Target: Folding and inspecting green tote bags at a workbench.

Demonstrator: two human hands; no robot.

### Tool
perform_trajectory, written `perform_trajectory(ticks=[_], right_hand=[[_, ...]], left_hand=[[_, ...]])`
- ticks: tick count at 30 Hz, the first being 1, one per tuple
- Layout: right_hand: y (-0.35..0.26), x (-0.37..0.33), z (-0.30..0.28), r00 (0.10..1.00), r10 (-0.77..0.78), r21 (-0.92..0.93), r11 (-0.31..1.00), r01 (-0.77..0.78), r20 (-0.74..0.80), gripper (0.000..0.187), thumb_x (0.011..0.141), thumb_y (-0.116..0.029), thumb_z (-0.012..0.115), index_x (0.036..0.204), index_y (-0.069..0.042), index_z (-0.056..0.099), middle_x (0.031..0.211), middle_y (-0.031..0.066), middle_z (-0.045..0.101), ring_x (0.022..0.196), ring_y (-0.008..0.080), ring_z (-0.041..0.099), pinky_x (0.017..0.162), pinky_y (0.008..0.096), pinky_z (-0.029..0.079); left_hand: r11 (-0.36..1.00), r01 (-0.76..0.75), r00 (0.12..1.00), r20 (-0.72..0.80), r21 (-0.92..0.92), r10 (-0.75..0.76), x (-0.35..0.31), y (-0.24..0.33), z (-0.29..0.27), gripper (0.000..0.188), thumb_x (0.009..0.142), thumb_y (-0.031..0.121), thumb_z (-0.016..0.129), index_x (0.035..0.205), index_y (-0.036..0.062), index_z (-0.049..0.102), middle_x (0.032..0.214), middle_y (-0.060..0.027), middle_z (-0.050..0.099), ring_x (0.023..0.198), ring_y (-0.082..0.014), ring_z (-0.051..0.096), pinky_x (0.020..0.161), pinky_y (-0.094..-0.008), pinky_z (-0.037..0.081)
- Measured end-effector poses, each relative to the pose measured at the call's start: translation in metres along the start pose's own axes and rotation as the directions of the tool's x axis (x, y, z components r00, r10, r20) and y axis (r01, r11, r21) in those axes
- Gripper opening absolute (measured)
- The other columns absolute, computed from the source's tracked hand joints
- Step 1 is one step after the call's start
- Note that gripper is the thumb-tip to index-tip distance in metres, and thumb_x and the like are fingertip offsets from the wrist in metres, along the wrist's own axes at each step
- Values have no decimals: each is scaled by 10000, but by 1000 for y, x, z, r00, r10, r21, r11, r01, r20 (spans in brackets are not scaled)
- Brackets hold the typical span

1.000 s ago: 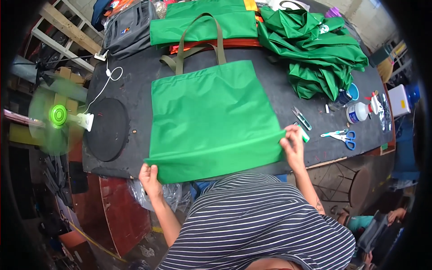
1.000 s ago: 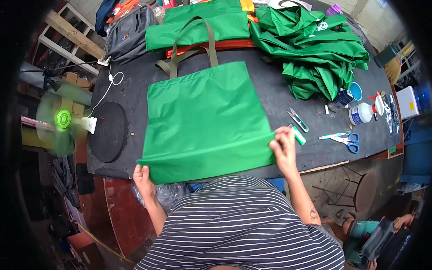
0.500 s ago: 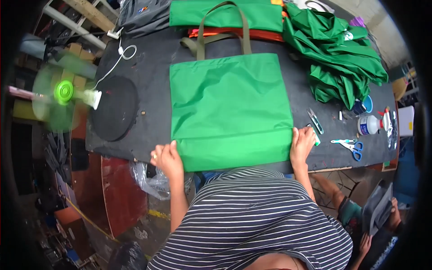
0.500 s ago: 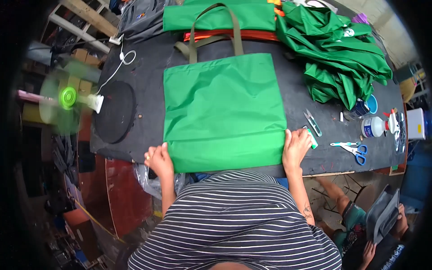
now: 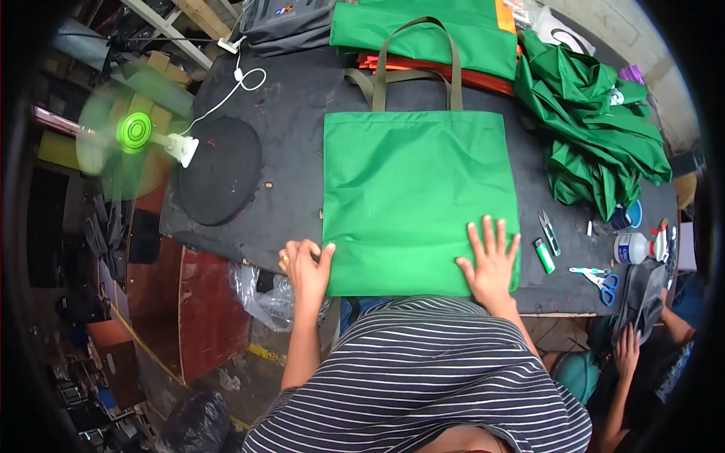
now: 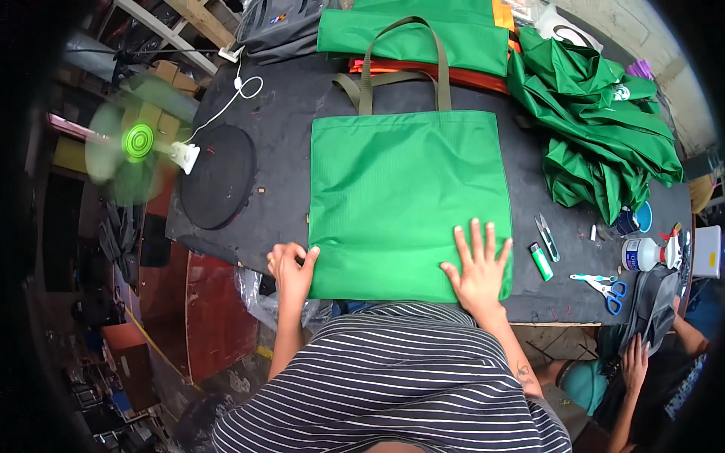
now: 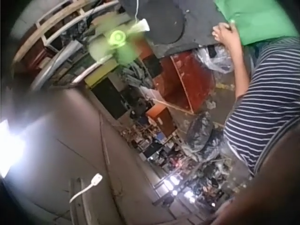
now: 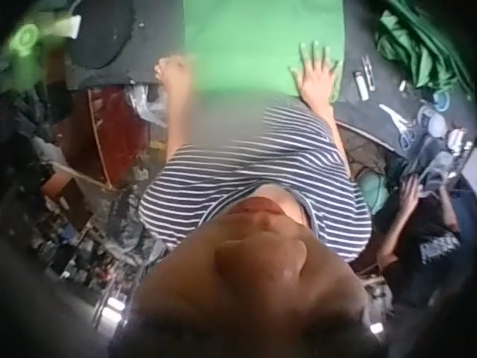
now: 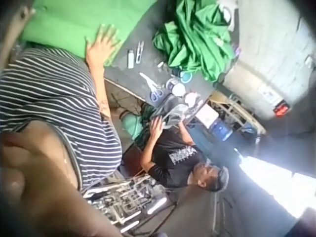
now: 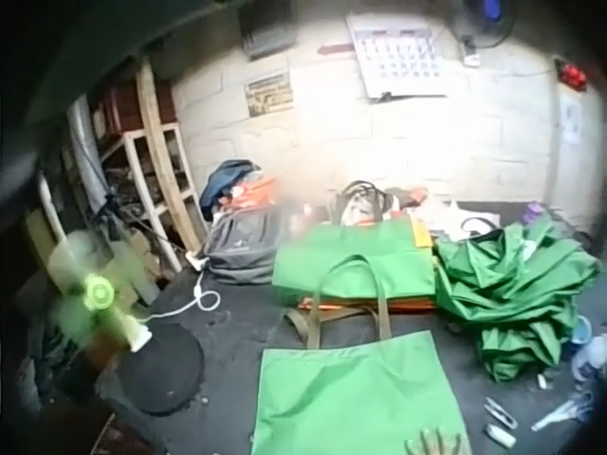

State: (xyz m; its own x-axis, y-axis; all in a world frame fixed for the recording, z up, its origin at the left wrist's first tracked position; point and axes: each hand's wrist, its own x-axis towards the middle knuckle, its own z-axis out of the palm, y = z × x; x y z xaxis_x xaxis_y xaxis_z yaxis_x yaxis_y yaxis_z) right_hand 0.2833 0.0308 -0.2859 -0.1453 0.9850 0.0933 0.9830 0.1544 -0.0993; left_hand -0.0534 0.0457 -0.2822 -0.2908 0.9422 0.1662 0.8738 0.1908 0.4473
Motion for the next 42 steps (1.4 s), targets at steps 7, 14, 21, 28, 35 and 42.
perform_trajectory(ticks=[7, 14, 21, 28, 35, 42], right_hand=[[-8, 3, -4, 999, 37, 76, 996, -39, 26, 688, 868, -445, 563, 1451, -153, 346, 1534, 139, 226, 1432, 346, 138, 1104, 633, 10], [-30, 21, -11, 985, -173, 278, 945, 173, -26, 693, 855, -391, 617, 1446, -140, 356, 1542, 142, 205, 1441, 354, 106, 1094, 654, 7], [-34, 35, 22, 976, -204, 102, 975, 196, 75, 747, 869, -594, 459, 1461, -156, 330, 1537, 172, 199, 1435, 354, 127, 1094, 655, 25], [-30, 35, 19, 978, -180, 116, 979, 168, 106, 727, 884, -592, 451, 1473, -192, 307, 1548, 153, 180, 1437, 345, 123, 1082, 678, 51], [-32, 33, 20, 978, -192, 156, 972, 177, 84, 722, 880, -588, 467, 1468, -197, 318, 1550, 137, 181, 1442, 326, 110, 1086, 673, 65], [-37, 35, 20, 974, -212, 172, 966, 195, 86, 715, 886, -599, 454, 1471, -213, 312, 1548, 133, 185, 1443, 322, 106, 1089, 670, 66]], left_hand=[[768, -640, 759, 122, -40, 639, -15, 80, 9, 504, 870, 399, 599, 1297, 147, 512, 1410, -186, 365, 1373, -373, 233, 1076, -592, 182], [804, -594, 736, 401, -4, 546, -20, 78, 56, 642, 903, 567, 448, 1472, 305, 308, 1545, -211, 146, 1427, -428, 83, 1059, -703, 49], [846, -523, 759, 395, -105, 518, -16, 78, 58, 718, 922, 403, 483, 1490, 61, 209, 1547, -172, 170, 1439, -379, 92, 1099, -646, 22], [735, -496, 805, 74, -462, 589, 93, 115, 41, 459, 866, 161, 605, 1296, 56, 485, 1254, -200, 521, 1231, -400, 449, 1022, -471, 362], [975, -99, 995, -52, -200, 90, 271, 175, 126, 677, 770, 340, 727, 1249, -2, 390, 1159, -242, 516, 1082, -426, 532, 920, -482, 436], [-654, 404, 587, 729, -640, -351, 347, 137, 128, 629, 811, 549, 453, 1127, 12, 537, 1108, -191, 569, 945, -265, 616, 779, -447, 496]])
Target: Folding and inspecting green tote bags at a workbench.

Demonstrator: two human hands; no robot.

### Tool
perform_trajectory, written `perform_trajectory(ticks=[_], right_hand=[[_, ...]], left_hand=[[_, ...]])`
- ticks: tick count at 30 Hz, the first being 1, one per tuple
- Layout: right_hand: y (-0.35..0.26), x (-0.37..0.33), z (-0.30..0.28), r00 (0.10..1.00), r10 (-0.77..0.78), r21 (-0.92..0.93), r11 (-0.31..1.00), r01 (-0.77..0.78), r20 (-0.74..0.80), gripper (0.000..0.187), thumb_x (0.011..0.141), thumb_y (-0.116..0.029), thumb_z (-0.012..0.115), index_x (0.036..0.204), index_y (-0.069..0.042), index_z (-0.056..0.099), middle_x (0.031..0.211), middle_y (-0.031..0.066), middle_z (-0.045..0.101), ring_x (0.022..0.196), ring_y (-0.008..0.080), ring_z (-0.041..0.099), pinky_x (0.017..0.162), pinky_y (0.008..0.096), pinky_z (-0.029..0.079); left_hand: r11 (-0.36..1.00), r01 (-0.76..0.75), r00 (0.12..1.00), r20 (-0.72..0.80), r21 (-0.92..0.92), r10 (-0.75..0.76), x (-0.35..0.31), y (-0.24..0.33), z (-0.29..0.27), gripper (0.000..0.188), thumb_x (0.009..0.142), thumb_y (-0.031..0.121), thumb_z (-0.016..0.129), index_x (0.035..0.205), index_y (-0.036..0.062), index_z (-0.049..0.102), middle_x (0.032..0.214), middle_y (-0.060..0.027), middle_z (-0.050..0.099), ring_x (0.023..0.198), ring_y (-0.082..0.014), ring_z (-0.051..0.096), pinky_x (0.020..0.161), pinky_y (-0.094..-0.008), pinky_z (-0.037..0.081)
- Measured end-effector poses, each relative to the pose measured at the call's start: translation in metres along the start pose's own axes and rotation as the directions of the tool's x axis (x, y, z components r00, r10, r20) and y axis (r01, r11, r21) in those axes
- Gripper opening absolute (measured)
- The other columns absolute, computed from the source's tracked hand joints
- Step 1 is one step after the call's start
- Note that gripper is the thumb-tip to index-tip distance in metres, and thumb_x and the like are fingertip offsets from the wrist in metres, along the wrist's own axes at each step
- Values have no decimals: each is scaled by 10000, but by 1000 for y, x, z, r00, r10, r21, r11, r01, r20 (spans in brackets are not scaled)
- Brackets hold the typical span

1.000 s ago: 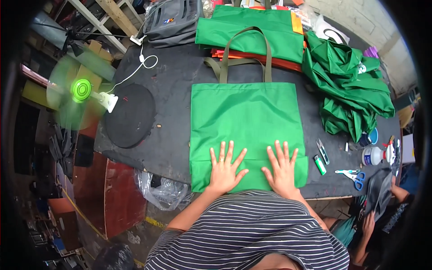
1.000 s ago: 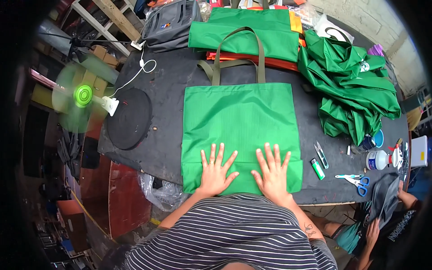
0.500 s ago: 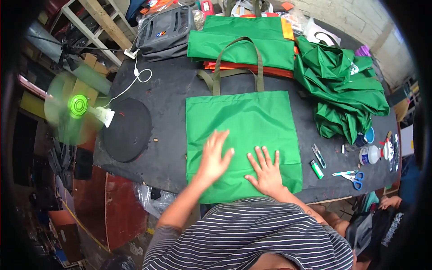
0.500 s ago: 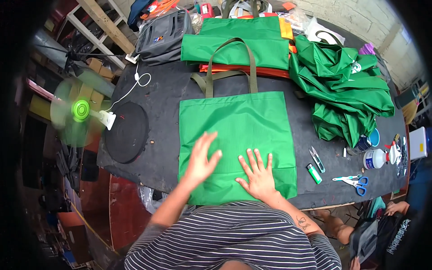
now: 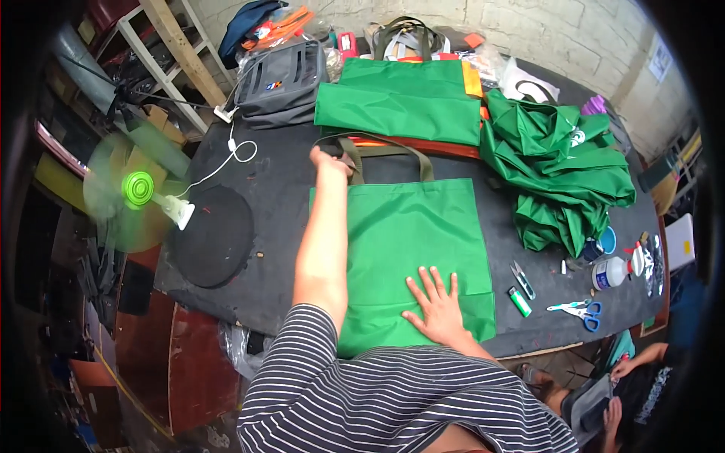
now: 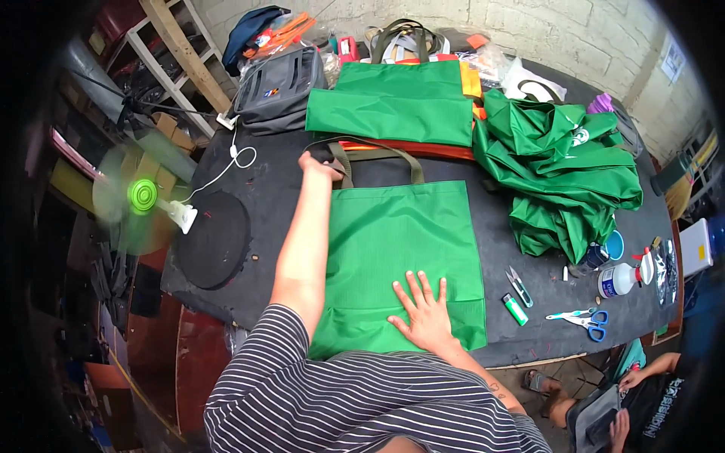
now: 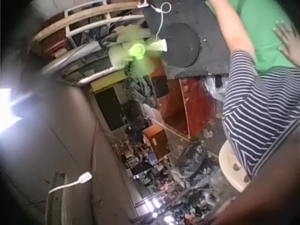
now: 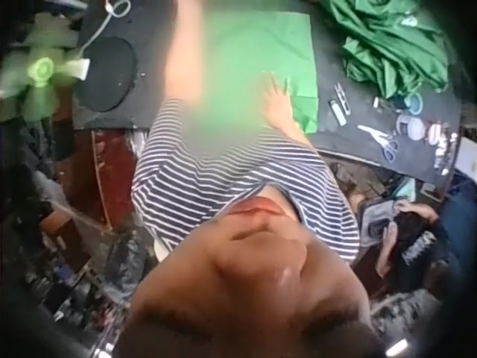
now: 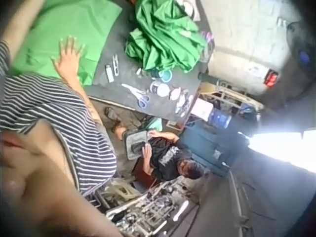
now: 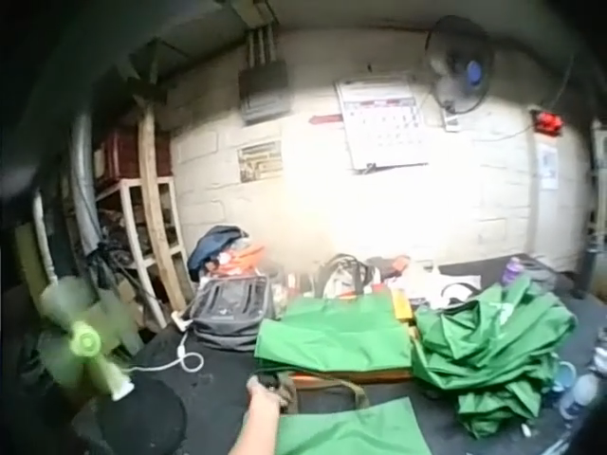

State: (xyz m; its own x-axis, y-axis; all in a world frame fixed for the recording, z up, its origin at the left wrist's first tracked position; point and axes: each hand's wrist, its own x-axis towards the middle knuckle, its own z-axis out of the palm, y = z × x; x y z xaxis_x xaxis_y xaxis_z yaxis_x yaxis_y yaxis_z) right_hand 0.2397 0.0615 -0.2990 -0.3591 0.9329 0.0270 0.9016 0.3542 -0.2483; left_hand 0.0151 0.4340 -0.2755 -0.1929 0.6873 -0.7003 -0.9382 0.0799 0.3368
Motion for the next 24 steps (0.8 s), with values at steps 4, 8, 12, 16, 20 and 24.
perform_trajectory(ticks=[4, 8, 12, 16, 20, 24], right_hand=[[7, -2, 0, 998, 26, -14, 1000, -27, -57, 710, 869, -587, 499, 1451, -206, 357, 1522, 139, 254, 1422, 331, 181, 1091, 656, 76], [6, -3, -1, 1000, 15, -16, 1000, -15, -12, 714, 892, -602, 436, 1474, -211, 301, 1540, 137, 204, 1432, 336, 147, 1081, 680, 81], [8, -3, 0, 999, 26, -7, 1000, -27, -31, 706, 892, -595, 443, 1466, -205, 315, 1530, 138, 228, 1428, 336, 160, 1074, 682, 108], [5, -4, -2, 999, 11, 16, 1000, -11, -47, 705, 890, -593, 452, 1463, -205, 321, 1530, 138, 226, 1426, 337, 163, 1074, 681, 113], [7, -3, -2, 998, 20, 3, 1000, -19, -52, 706, 888, -594, 455, 1461, -203, 326, 1525, 140, 234, 1424, 337, 167, 1074, 680, 118], [6, -3, -2, 997, 17, -3, 1000, -18, -71, 707, 887, -596, 455, 1461, -205, 325, 1524, 141, 237, 1425, 337, 166, 1075, 679, 121]], left_hand=[[971, 110, 382, 892, 214, -240, -56, 18, 12, 680, 732, 275, 474, 1305, -89, 458, 1320, -246, 504, 1232, -373, 479, 1023, -489, 360], [930, 52, -80, 929, 365, -360, -125, 42, 50, 522, 928, 336, 480, 1280, -50, 479, 1295, -250, 529, 1195, -342, 523, 1022, -442, 403], [530, -609, 191, 758, 589, -623, -180, 41, 93, 349, 838, 214, 688, 1110, 36, 561, 905, 11, 614, 789, -45, 565, 702, -230, 461], [-210, -895, 426, 612, 394, -666, -210, 35, 124, 295, 712, 266, 786, 857, 25, 700, 743, -19, 658, 709, -101, 595, 682, -251, 470], [-849, -448, 382, 798, -281, -466, -213, 3, 131, 137, 672, 137, 709, 794, 75, 714, 808, -202, 667, 795, -320, 655, 754, -396, 489], [-886, -454, -55, 996, -91, -74, -197, -16, 135, 216, 748, 150, 577, 936, 61, 638, 737, -183, 649, 794, -370, 652, 766, -499, 469]])
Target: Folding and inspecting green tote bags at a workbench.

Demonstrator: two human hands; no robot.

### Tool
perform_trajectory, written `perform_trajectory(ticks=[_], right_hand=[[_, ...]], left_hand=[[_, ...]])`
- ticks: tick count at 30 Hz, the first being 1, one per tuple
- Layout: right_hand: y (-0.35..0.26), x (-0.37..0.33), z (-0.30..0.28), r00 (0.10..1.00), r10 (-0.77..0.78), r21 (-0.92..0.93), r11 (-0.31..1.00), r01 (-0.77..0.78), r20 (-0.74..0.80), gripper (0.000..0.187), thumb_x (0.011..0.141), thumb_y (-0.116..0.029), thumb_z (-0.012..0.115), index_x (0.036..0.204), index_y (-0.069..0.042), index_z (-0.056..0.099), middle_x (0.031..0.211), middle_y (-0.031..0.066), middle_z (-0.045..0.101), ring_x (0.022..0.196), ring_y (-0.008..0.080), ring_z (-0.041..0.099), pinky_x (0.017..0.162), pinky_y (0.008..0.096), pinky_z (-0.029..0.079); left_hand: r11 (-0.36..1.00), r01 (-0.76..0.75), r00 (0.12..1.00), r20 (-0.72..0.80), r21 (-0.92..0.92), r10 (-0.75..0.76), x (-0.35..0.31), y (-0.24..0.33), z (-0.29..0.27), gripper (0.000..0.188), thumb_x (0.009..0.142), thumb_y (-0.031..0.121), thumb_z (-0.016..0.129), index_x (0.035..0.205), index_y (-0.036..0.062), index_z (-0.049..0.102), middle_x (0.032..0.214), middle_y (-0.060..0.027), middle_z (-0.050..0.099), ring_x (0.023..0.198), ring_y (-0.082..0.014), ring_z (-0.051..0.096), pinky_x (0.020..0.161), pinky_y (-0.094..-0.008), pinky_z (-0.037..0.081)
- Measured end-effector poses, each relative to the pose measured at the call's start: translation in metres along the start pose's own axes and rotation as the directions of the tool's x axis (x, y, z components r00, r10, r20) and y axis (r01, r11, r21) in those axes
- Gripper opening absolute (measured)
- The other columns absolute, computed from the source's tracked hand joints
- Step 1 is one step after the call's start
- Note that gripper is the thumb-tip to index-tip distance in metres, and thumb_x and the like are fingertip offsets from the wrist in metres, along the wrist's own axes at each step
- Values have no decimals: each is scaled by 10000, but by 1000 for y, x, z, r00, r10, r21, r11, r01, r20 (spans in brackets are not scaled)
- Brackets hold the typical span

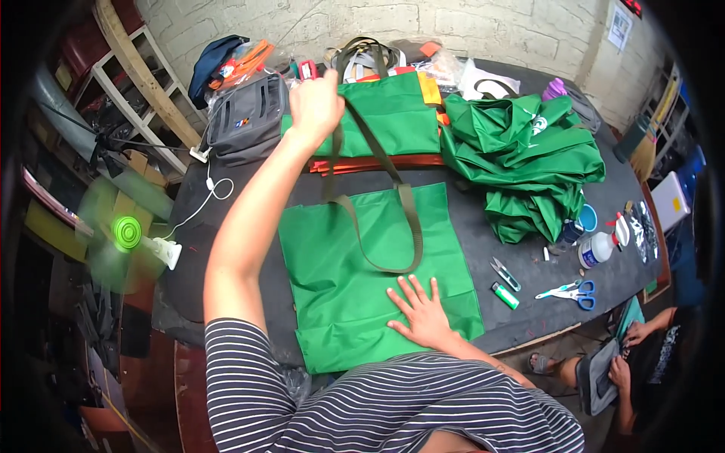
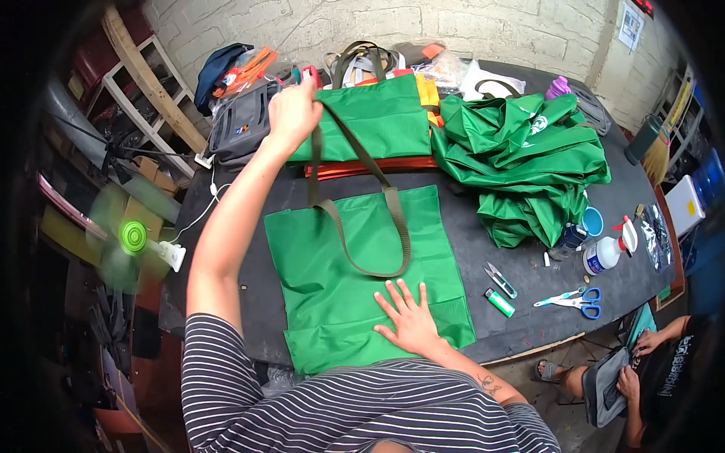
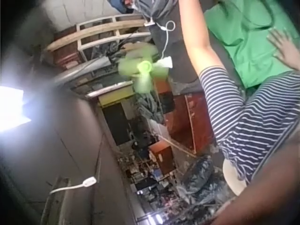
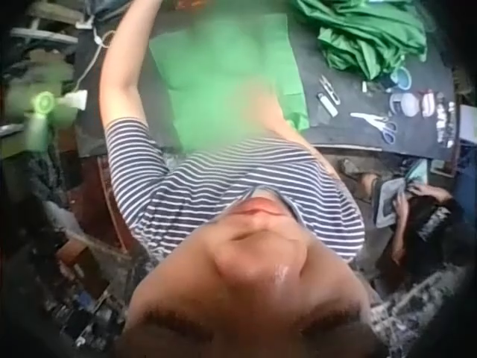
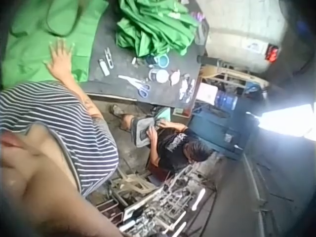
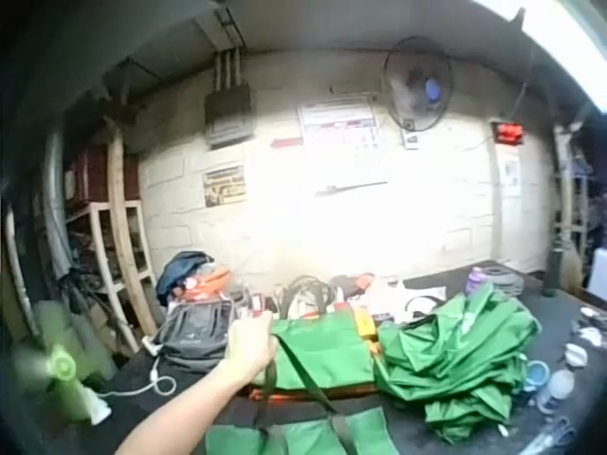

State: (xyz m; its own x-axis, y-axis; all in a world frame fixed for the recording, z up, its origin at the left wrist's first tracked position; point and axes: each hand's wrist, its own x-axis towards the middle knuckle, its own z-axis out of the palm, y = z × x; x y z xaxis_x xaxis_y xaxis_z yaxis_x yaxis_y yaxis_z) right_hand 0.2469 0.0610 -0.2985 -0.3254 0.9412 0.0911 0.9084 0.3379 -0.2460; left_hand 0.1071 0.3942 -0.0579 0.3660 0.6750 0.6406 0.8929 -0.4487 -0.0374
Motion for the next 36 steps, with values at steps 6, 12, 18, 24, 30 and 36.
perform_trajectory(ticks=[6, 12, 18, 24, 30, 36], right_hand=[[-2, -1, 2, 1000, -28, 11, 1000, 28, -8, 700, 888, -589, 460, 1457, -200, 335, 1520, 143, 248, 1420, 340, 181, 1077, 677, 119], [3, -2, 2, 999, -5, 9, 1000, 5, -42, 692, 884, -587, 472, 1446, -202, 357, 1500, 146, 290, 1407, 335, 217, 1086, 665, 107], [2, -1, 1, 999, -13, 24, 1000, 14, -34, 698, 884, -588, 471, 1450, -199, 349, 1509, 144, 276, 1410, 335, 212, 1082, 667, 113], [3, -2, 5, 1000, -2, 16, 1000, 3, -28, 696, 887, -590, 460, 1452, -200, 345, 1513, 144, 266, 1414, 333, 202, 1083, 671, 107], [2, -3, 6, 999, -12, -4, 1000, 12, -29, 693, 891, -591, 453, 1455, -204, 340, 1512, 142, 268, 1414, 331, 203, 1088, 663, 107], [2, -1, 6, 999, -21, 1, 1000, 21, -49, 689, 891, -591, 452, 1452, -204, 347, 1509, 140, 275, 1415, 328, 202, 1094, 656, 91]], left_hand=[[793, 414, 897, 348, -447, -272, 4, -16, 23, 582, 716, 215, 652, 1205, 9, 414, 1096, -328, 545, 1022, -464, 575, 882, -500, 466], [736, -280, 716, 376, -617, 588, -102, 51, 42, 407, 702, 149, 648, 1084, 46, 554, 1019, -191, 566, 979, -372, 550, 858, -452, 452], [826, -32, 205, 806, -562, 556, -176, 39, 60, 802, 639, 254, 830, 1322, 75, 452, 995, -109, 645, 952, -263, 600, 828, -393, 467], [330, 668, 192, 582, -667, 790, -119, 1, 20, 396, 886, 351, 624, 1091, 14, 643, 714, -21, 634, 604, -65, 579, 562, -227, 468], [208, 606, 704, 639, -768, 310, -88, -17, 17, 453, 936, 343, 575, 1267, 39, 516, 1016, -67, 623, 820, -105, 632, 772, -234, 496], [833, -169, 262, 791, -526, 553, -206, 37, 58, 1089, 654, 366, 809, 1506, 211, 148, 1507, -167, 286, 1390, -426, 225, 1106, -637, 150]])
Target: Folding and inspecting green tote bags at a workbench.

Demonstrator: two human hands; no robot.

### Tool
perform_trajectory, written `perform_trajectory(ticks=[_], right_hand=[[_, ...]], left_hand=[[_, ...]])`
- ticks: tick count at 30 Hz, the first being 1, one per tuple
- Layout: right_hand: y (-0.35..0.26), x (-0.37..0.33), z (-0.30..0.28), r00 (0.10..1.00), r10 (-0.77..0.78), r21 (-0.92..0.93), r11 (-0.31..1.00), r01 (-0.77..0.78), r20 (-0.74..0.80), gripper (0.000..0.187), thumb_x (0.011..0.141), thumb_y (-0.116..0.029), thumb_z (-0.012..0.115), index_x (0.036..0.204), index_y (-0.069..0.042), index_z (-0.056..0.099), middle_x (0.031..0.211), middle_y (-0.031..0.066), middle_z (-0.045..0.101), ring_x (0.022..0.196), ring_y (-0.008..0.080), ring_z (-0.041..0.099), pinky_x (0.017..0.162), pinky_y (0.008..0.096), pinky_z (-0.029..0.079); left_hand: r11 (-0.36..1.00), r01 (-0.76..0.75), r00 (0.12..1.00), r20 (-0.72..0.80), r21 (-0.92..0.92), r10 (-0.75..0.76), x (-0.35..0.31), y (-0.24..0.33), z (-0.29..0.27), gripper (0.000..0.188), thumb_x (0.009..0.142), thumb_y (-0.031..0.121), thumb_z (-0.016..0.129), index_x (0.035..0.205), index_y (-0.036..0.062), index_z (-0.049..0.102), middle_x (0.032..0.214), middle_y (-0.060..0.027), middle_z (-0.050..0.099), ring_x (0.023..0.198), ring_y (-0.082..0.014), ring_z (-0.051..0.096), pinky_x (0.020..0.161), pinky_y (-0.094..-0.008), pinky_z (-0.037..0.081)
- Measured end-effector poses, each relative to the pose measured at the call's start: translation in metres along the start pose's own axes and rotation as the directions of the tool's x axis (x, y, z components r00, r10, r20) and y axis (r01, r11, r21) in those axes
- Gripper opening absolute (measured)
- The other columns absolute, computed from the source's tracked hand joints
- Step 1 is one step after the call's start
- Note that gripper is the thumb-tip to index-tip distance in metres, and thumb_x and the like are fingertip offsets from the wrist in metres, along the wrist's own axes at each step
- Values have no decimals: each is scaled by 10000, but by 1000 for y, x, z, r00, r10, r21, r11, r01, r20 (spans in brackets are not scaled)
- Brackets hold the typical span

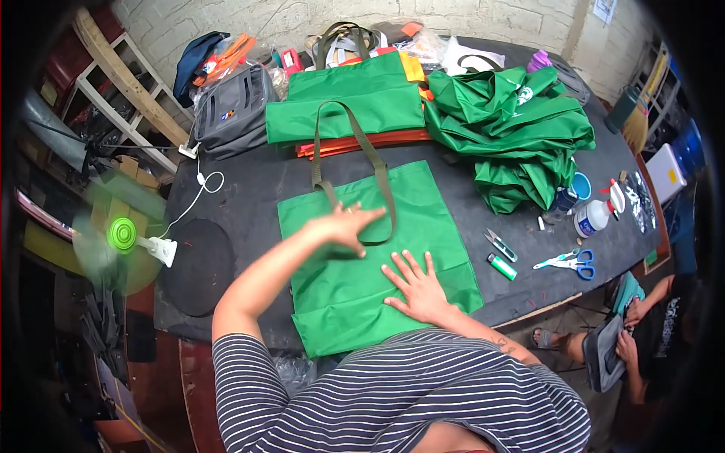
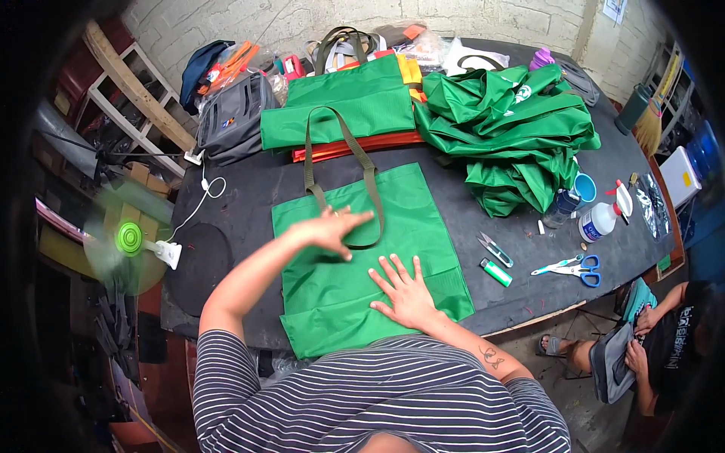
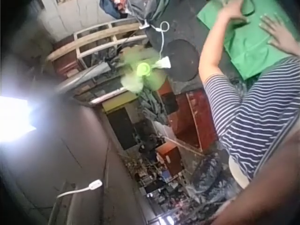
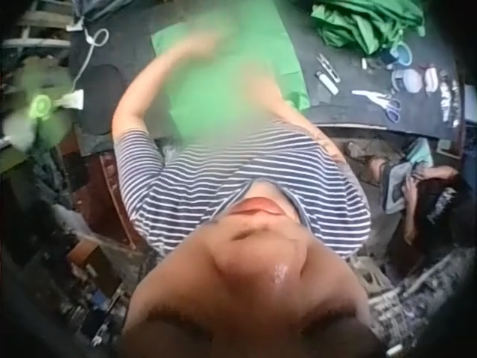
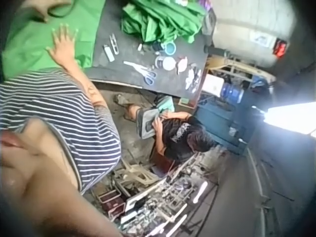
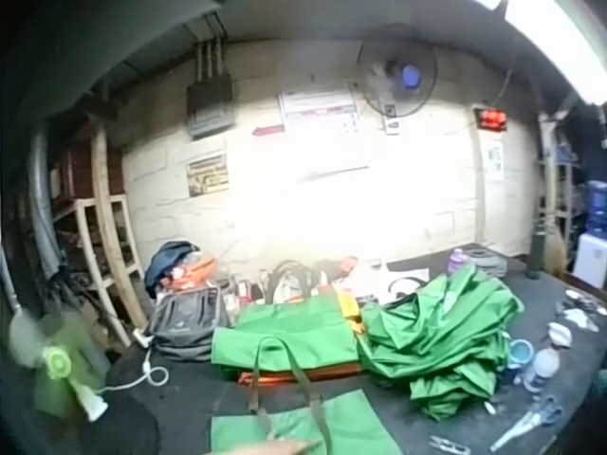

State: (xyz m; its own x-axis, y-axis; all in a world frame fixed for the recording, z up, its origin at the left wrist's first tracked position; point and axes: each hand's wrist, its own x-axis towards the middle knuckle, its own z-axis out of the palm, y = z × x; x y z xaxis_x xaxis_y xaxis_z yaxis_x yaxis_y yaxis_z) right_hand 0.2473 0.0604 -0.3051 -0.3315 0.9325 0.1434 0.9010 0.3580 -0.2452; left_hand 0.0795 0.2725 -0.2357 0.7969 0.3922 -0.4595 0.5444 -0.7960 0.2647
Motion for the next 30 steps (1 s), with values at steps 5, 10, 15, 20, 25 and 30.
perform_trajectory(ticks=[5, 10, 15, 20, 25, 30], right_hand=[[1, -1, 1, 1000, 8, 11, 1000, -8, -16, 689, 889, -591, 457, 1448, -201, 354, 1503, 142, 287, 1413, 331, 208, 1095, 654, 88], [4, -1, 0, 1000, 23, 21, 1000, -23, -14, 692, 889, -593, 456, 1450, -202, 351, 1503, 146, 286, 1412, 333, 209, 1089, 663, 94], [-2, -9, -10, 998, -45, 58, 997, 47, -35, 612, 914, -486, 503, 1414, -148, 403, 1457, 159, 351, 1392, 345, 256, 1105, 624, 152], [21, -41, -52, 849, 271, 452, 891, -43, -453, 310, 810, -123, 659, 1105, -44, 602, 1162, 140, 559, 1181, 339, 491, 1019, 460, 358], [56, -75, -70, 702, 639, 331, 767, -549, -314, 383, 830, -235, 656, 1115, 8, 574, 1000, 173, 567, 964, 348, 543, 861, 424, 418], [82, -81, -68, 630, 757, 534, 467, -705, 170, 482, 818, -422, 679, 1027, 9, 628, 883, 127, 597, 725, 214, 594, 651, 335, 477]], left_hand=[[979, 36, 965, 260, -200, 17, -16, 14, -19, 828, 761, 79, 629, 1491, 124, 241, 833, -80, 683, 829, -190, 661, 807, -355, 476], [640, -261, 965, -177, -722, 194, -40, -18, -108, 645, 836, 120, 594, 1434, 68, 359, 1134, -72, 611, 991, -132, 580, 884, -303, 453], [527, -343, 431, -628, -778, -648, -82, -87, -109, 834, 860, 248, 655, 1510, 95, 155, 1412, -207, 416, 1304, -276, 411, 1064, -370, 319], [840, -16, 537, -713, -543, -451, -123, -53, -31, 728, 855, 264, 654, 1471, 96, 303, 1461, -186, 370, 1373, -298, 328, 1116, -368, 262], [548, 257, 542, -350, -796, -764, -202, -3, 102, 577, 860, 352, 670, 1301, 10, 522, 1235, -211, 556, 1139, -272, 547, 969, -370, 423], [267, 370, 517, -42, -890, -855, -214, 58, 184, 483, 844, 425, 674, 931, -43, 589, 927, -156, 564, 847, -239, 567, 747, -345, 463]])
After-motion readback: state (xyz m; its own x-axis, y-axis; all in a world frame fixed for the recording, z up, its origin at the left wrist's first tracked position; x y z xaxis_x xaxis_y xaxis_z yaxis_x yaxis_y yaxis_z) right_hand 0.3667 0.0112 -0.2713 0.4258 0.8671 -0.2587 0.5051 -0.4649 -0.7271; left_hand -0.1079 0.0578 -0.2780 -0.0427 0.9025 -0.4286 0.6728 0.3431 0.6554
